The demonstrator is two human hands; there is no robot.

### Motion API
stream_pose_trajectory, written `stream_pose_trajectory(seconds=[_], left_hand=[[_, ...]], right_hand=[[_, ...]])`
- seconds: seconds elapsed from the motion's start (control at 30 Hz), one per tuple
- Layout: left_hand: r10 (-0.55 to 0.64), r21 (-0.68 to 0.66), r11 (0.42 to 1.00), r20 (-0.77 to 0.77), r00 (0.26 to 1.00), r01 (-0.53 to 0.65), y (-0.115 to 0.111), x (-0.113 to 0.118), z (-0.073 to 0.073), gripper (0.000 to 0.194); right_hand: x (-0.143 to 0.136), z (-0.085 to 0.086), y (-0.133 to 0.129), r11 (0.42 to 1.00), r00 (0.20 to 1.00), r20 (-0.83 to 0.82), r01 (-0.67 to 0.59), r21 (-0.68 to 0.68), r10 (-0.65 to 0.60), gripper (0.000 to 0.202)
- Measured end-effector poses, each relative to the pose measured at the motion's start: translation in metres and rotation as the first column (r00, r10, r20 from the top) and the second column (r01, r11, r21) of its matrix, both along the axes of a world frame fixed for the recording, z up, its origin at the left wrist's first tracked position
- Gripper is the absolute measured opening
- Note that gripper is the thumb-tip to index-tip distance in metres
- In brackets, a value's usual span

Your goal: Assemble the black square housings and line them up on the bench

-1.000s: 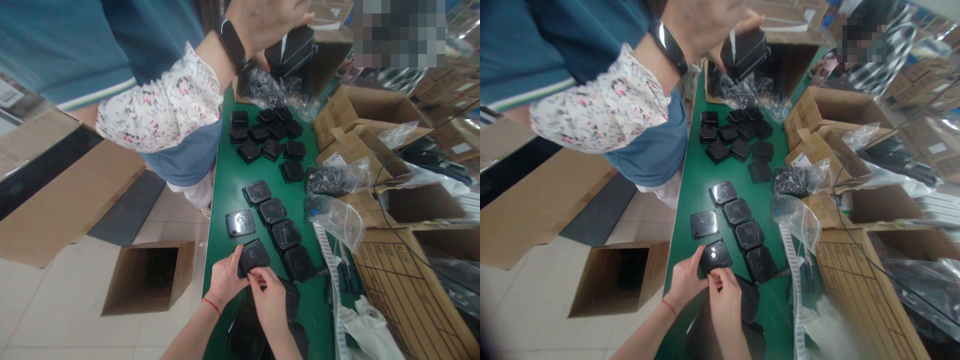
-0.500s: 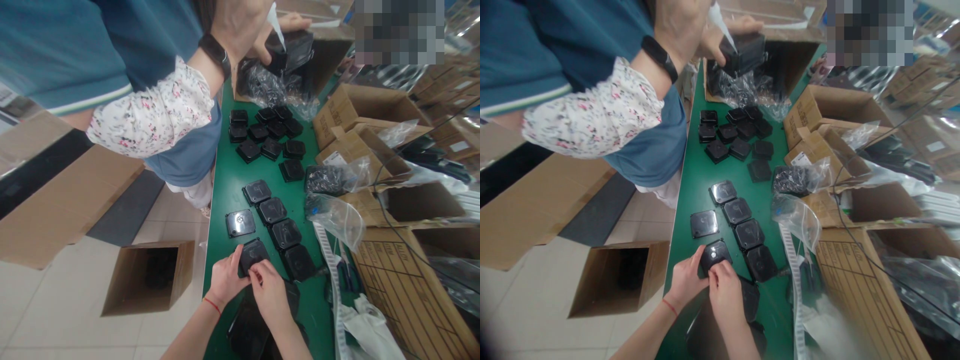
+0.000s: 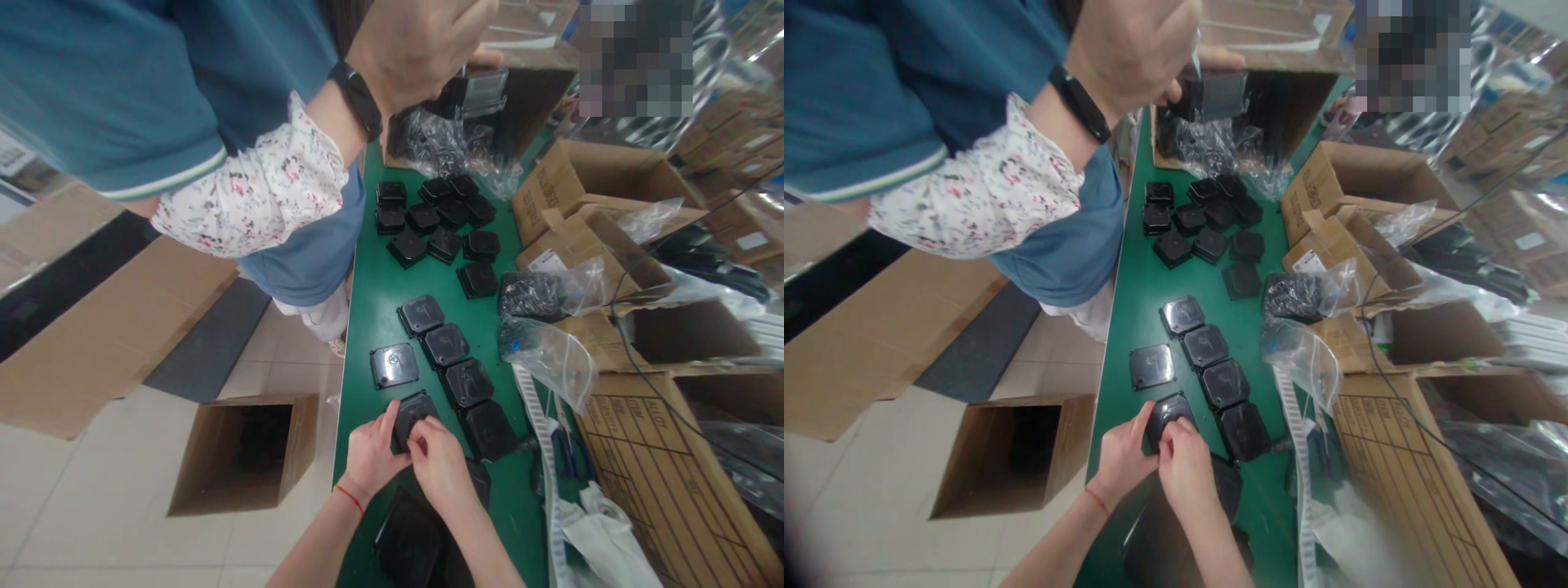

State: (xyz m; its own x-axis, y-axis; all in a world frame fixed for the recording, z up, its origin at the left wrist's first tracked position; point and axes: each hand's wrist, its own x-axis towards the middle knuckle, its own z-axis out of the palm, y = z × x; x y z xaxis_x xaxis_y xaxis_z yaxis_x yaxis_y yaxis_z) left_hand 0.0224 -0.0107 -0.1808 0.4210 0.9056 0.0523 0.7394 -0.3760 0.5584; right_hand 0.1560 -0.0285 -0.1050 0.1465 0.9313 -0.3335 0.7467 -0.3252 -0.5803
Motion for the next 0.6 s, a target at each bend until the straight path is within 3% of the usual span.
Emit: stream_pose_trajectory(seconds=[0.17, 0.37, 0.6], left_hand=[[-0.017, 0.000, 1.000, 0.014, 1.000, 0.017, -0.001, -0.001, -0.001, 0.070], [-0.014, -0.045, 0.999, -0.017, 1.000, 0.014, -0.001, -0.001, -0.002, 0.071], [-0.006, -0.026, 1.000, -0.002, 1.000, 0.006, -0.002, 0.000, -0.003, 0.070]], right_hand=[[0.003, 0.001, -0.014, 0.993, 0.985, -0.168, -0.027, 0.116, 0.047, 0.020], [0.007, 0.001, -0.006, 0.985, 0.989, -0.037, -0.136, 0.108, 0.140, 0.023], [0.003, 0.008, 0.007, 0.989, 0.989, -0.004, -0.149, 0.003, 0.149, 0.027]])
